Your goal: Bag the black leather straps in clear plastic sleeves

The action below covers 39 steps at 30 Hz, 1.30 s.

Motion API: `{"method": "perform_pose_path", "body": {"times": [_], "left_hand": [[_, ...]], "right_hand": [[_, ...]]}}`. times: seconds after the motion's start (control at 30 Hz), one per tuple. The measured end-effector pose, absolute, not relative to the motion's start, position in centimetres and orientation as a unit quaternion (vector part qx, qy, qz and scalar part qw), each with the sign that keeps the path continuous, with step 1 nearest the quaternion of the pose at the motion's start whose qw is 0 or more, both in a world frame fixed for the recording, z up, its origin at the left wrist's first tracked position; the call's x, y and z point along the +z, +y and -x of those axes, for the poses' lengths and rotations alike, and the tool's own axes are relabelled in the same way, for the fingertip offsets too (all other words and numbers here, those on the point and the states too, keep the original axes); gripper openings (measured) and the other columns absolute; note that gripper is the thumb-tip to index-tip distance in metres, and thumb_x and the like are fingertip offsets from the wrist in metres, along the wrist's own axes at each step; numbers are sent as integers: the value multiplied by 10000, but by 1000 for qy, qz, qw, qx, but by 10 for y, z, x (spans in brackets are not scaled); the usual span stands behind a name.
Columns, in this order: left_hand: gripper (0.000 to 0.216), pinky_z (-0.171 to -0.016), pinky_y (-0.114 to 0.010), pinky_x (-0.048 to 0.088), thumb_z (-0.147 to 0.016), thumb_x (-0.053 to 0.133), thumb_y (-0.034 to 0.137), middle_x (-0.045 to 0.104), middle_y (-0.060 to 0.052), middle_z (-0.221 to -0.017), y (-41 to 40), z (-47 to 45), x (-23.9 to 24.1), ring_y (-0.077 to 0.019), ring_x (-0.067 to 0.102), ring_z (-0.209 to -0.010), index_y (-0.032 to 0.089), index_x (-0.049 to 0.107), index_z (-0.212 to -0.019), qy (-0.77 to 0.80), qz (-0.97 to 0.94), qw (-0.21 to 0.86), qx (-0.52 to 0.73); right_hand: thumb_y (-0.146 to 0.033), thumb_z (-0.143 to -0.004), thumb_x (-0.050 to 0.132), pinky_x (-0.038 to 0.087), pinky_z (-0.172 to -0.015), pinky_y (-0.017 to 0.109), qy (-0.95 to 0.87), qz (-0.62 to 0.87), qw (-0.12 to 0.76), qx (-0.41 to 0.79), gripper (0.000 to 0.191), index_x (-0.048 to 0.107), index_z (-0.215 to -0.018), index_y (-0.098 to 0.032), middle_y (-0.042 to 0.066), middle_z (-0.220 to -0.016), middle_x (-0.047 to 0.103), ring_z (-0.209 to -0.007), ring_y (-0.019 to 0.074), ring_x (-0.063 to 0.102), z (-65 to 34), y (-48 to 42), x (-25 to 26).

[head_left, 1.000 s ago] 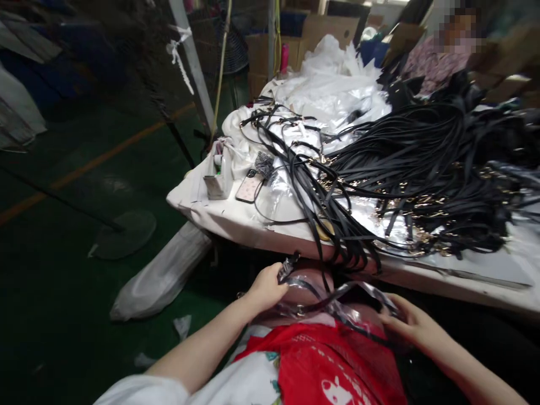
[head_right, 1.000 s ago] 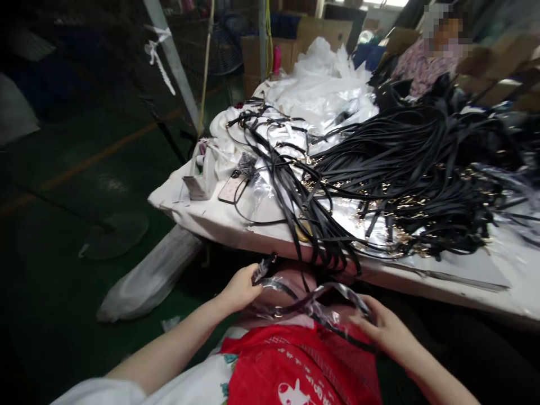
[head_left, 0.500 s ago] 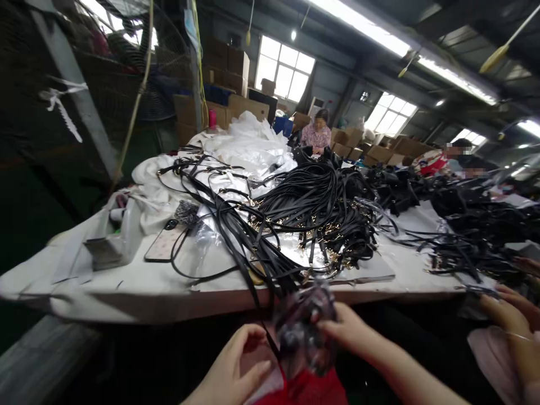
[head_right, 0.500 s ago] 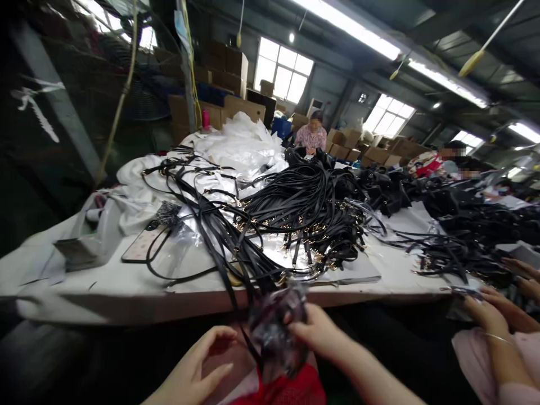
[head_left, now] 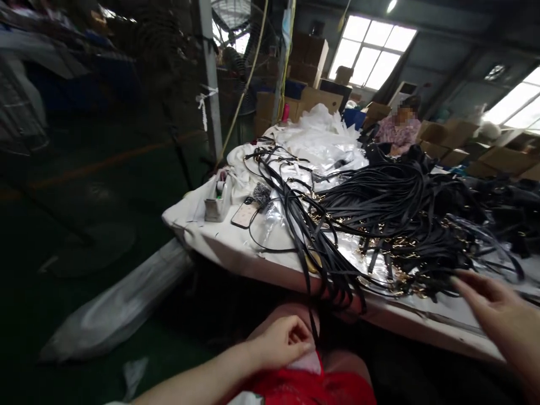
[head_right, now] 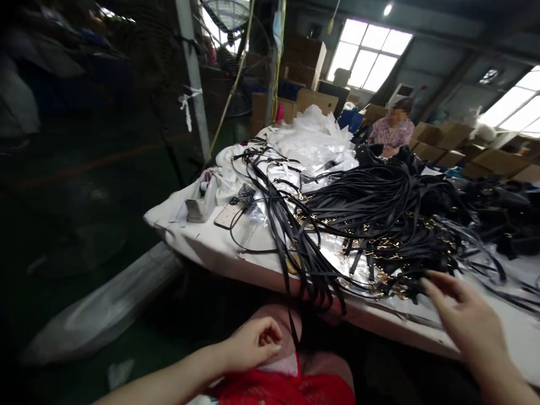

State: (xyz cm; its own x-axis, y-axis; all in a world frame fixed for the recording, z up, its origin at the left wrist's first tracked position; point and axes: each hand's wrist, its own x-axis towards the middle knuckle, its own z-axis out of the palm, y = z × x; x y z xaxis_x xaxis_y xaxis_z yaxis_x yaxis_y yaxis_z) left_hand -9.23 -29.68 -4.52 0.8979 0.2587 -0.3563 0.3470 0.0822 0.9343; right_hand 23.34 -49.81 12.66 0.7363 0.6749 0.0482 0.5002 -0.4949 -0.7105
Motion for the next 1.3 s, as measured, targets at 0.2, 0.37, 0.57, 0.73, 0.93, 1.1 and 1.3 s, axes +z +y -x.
{"method": "perform_pose_path", "body": {"times": [0.2,0.37,0.57,0.73,0.93,1.1,1.3], "left_hand": [[226,-656,-251,454,-760,659,308,633,-9,-784,-285,119,-51,-129,549,-683,150,648,-921,261,-686,679,-11],[212,-590,-220,411,-740,672,270,581,20,-707,-288,138,-61,-111,520,-642,152,640,-913,321,-635,702,-9],[180,-612,-249,431,-740,638,222,635,-3,-735,-295,142,-78,-145,585,-683,145,637,-902,338,-632,697,-28],[171,-602,-255,427,-748,608,212,643,-4,-707,-295,139,-89,-164,612,-686,146,635,-904,334,-637,693,-35],[180,-639,-277,449,-755,611,238,673,-20,-741,-297,138,-105,-182,627,-718,157,647,-912,345,-655,671,-42],[215,-699,-295,478,-767,650,315,684,-16,-773,-300,139,-116,-180,625,-739,179,655,-934,338,-663,665,-57],[207,-668,-268,473,-744,665,280,697,-25,-830,-300,137,-107,-171,618,-755,183,680,-926,362,-667,648,-59]], "right_hand": [[-504,-852,572,502,-912,486,-452,827,328,64,342,695,-970,-207,101,-1028,706,-974,303,655,-155,-407,23],[-338,-942,506,440,-1016,498,-617,745,251,-32,267,711,-1073,-228,131,-1297,614,-1205,319,552,-75,-343,-20],[-327,-941,510,254,-1143,534,-583,784,129,-168,365,646,-1198,-107,190,-1546,361,-1424,363,303,-54,-306,-26],[-344,-966,476,177,-1175,510,-550,806,63,-207,389,660,-1185,-80,194,-1545,360,-1443,330,266,-78,-310,-13],[-385,-952,476,243,-1125,564,-527,814,57,-236,413,659,-1237,-148,189,-1557,315,-1433,372,256,-115,-339,-21],[-391,-951,470,292,-1098,557,-569,790,72,-218,402,655,-1263,-218,156,-1566,298,-1415,374,290,-115,-350,-33],[-400,-938,486,320,-1082,563,-572,787,98,-211,382,696,-1174,-184,175,-1511,385,-1387,383,329,-110,-345,-35]]}}
